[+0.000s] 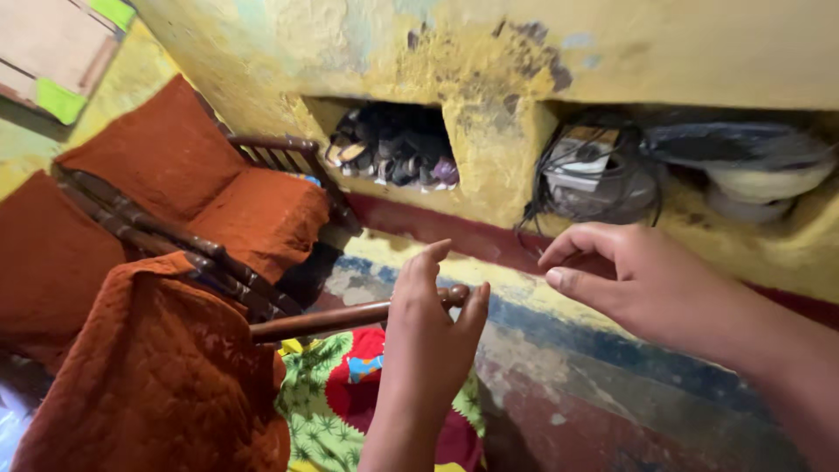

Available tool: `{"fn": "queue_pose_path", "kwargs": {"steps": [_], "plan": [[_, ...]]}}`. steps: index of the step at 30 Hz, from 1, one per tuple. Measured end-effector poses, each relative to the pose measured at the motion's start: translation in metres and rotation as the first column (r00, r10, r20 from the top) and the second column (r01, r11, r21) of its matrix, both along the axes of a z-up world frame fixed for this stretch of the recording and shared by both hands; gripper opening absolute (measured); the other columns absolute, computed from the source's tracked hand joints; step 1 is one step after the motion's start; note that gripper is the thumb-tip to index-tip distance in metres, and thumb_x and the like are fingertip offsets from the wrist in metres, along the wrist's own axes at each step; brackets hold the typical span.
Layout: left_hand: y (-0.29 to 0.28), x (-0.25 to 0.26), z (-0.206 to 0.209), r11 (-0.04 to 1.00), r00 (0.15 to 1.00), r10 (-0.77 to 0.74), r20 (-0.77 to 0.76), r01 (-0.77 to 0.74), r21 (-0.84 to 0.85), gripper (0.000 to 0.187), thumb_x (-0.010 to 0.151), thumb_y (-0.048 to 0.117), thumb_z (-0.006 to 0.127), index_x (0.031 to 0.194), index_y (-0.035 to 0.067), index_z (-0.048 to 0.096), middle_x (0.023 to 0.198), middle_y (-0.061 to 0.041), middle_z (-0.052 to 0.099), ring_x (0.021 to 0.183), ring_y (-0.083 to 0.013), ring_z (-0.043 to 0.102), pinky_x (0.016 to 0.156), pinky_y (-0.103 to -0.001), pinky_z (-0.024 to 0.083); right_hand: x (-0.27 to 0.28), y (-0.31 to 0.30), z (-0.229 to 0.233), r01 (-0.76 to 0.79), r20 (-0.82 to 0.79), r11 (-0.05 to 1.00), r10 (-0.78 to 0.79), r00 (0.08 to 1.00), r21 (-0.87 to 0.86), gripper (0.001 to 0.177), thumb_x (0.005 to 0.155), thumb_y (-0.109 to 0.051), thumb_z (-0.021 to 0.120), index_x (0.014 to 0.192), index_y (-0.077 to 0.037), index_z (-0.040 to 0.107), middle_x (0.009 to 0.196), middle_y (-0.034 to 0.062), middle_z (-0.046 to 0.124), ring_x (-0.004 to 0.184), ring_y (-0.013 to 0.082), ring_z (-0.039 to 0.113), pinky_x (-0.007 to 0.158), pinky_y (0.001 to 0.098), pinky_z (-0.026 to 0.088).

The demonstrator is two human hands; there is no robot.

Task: The person rolls a red quilted blanket tightly around a wooden bed frame rail. They start at one end and progressively roll the fabric along the rail, using both hands to maintain tension and smooth the material. The task involves repetitive rolling and adjusting motions to secure the blanket around the wooden structure.

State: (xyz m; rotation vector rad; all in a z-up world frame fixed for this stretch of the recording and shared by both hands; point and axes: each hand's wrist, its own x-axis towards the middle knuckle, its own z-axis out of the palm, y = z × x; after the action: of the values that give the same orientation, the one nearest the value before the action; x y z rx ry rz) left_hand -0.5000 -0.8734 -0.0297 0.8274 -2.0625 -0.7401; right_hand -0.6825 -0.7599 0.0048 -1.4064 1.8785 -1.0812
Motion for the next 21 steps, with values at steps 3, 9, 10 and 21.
{"fn": "queue_pose_path", "kwargs": {"steps": [3, 9, 10, 21], "plan": [[-0.050, 0.001, -0.038, 1.000, 1.000, 0.015, 0.026, -0.015, -0.023, 0.048, 0.086, 0.021, 0.077, 0.126, 0.000, 0.060, 0.119, -0.020, 0.065, 0.109, -0.0362, 0.064, 0.093, -0.042, 0.051, -0.004, -0.040, -0.046, 0.186, -0.040, 0.941, -0.183, 0.982, 0.282, 0.032, 0.095, -0.034, 0.070, 0.115, -0.010, 0.077, 0.095, 0.0070, 0.079, 0.085, 0.0156, 0.072, 0.077, 0.0348, 0.057], [-0.121, -0.006, -0.135, 0.989, 0.994, 0.038, 0.100, -0.051, 0.136, 0.046, 0.084, 0.023, 0.076, 0.122, 0.001, 0.062, 0.119, -0.018, 0.068, 0.112, -0.0343, 0.065, 0.097, -0.042, 0.050, -0.007, -0.116, -0.143, 0.188, -0.040, 0.934, -0.185, 0.982, 0.304, 0.032, 0.088, -0.033, 0.071, 0.110, -0.012, 0.080, 0.094, 0.0026, 0.078, 0.088, 0.0122, 0.074, 0.081, 0.0320, 0.056], [-0.136, -0.008, -0.155, 0.987, 0.992, 0.041, 0.118, -0.059, 0.152, 0.046, 0.084, 0.023, 0.076, 0.122, 0.002, 0.063, 0.119, -0.017, 0.068, 0.113, -0.0336, 0.066, 0.099, -0.042, 0.050, -0.011, -0.132, -0.163, 0.186, -0.010, 0.937, -0.192, 0.981, 0.296, 0.033, 0.088, -0.032, 0.071, 0.113, -0.012, 0.078, 0.096, 0.0033, 0.079, 0.090, 0.0130, 0.073, 0.082, 0.0324, 0.056], [-0.334, -0.016, -0.336, 0.942, 0.484, 0.045, 0.874, -0.312, 0.124, 0.050, 0.095, 0.055, 0.052, 0.106, 0.013, 0.075, 0.112, -0.018, 0.073, 0.109, -0.0387, 0.066, 0.097, -0.052, 0.047, -0.042, -0.331, -0.396, 0.094, 0.051, 0.922, -0.122, 0.991, 0.375, 0.048, 0.090, -0.035, 0.063, 0.132, -0.012, 0.064, 0.114, 0.0148, 0.074, 0.105, 0.0268, 0.072, 0.090, 0.0392, 0.056]]}}
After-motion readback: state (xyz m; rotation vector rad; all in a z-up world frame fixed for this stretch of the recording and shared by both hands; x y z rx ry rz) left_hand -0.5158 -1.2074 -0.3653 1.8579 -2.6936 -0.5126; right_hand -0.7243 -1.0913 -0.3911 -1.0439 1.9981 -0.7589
